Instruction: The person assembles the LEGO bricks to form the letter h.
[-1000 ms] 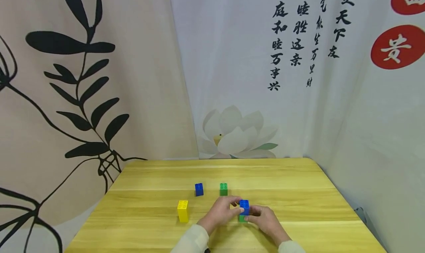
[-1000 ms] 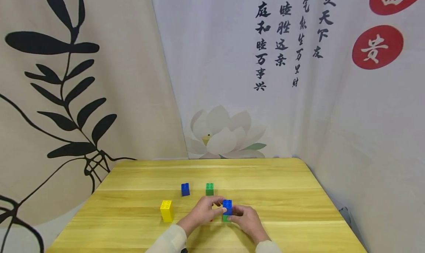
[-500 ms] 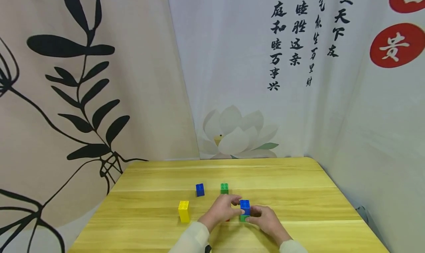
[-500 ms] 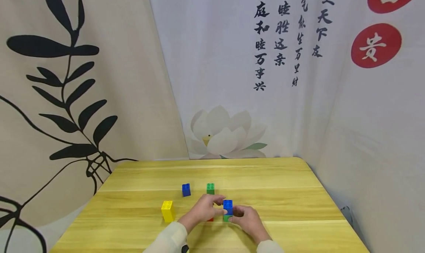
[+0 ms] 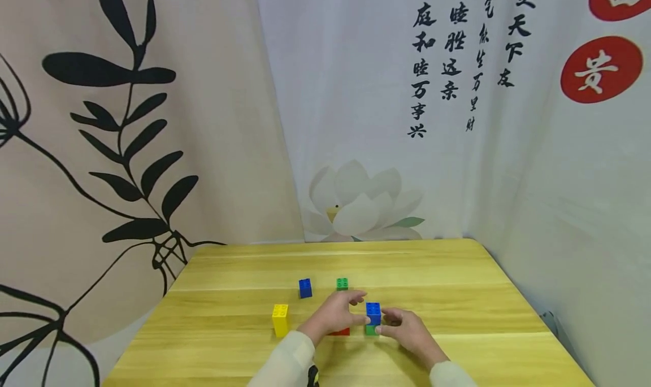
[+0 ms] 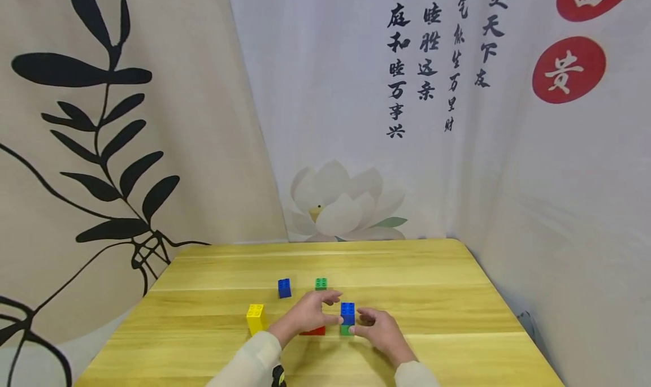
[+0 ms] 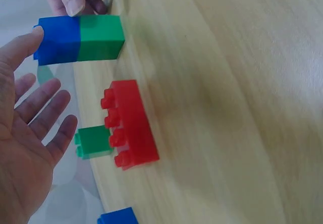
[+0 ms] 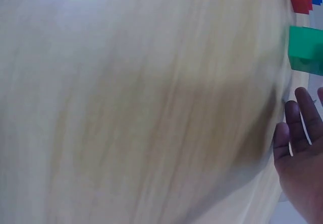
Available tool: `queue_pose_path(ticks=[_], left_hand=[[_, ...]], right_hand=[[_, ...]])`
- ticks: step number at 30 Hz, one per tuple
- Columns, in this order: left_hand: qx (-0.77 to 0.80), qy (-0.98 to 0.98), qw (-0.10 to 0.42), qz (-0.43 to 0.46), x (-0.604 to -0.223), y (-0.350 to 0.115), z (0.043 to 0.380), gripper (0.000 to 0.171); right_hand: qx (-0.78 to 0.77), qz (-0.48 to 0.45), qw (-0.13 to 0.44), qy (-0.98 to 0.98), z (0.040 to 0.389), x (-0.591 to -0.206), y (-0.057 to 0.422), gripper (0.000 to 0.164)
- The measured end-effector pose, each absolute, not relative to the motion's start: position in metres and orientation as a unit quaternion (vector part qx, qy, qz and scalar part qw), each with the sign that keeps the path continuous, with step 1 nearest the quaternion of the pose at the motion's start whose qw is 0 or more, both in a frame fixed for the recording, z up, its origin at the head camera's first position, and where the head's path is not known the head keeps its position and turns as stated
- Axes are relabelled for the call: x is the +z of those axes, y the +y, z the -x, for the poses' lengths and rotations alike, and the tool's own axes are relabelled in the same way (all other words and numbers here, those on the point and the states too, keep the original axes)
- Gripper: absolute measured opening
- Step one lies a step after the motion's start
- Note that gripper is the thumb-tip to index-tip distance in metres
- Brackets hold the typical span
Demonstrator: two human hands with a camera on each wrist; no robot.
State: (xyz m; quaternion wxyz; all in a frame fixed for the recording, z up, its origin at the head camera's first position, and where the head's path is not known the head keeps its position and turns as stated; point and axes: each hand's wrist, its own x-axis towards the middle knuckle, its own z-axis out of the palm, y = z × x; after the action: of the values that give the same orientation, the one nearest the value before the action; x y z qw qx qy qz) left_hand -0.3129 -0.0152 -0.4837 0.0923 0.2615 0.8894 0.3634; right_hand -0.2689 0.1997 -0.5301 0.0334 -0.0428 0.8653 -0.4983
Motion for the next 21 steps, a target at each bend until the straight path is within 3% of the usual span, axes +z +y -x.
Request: queue_pose_path(ticks=[7, 21], left_hand=[[0.370, 0.892, 0.080, -0.246, -0.477, -0.026, 0.315, 0.058], [0.411, 0.880, 0.057, -0.229, -0.454, -0.056, 0.323, 0.059]], right_hand=[[-0.495, 0.018, 0.037, 0.868, 0.269, -0.521, 0.199, 0.075], [-0.495, -0.014, -0.001, 0.869, 0.277, -0.496, 0.196, 0.072]])
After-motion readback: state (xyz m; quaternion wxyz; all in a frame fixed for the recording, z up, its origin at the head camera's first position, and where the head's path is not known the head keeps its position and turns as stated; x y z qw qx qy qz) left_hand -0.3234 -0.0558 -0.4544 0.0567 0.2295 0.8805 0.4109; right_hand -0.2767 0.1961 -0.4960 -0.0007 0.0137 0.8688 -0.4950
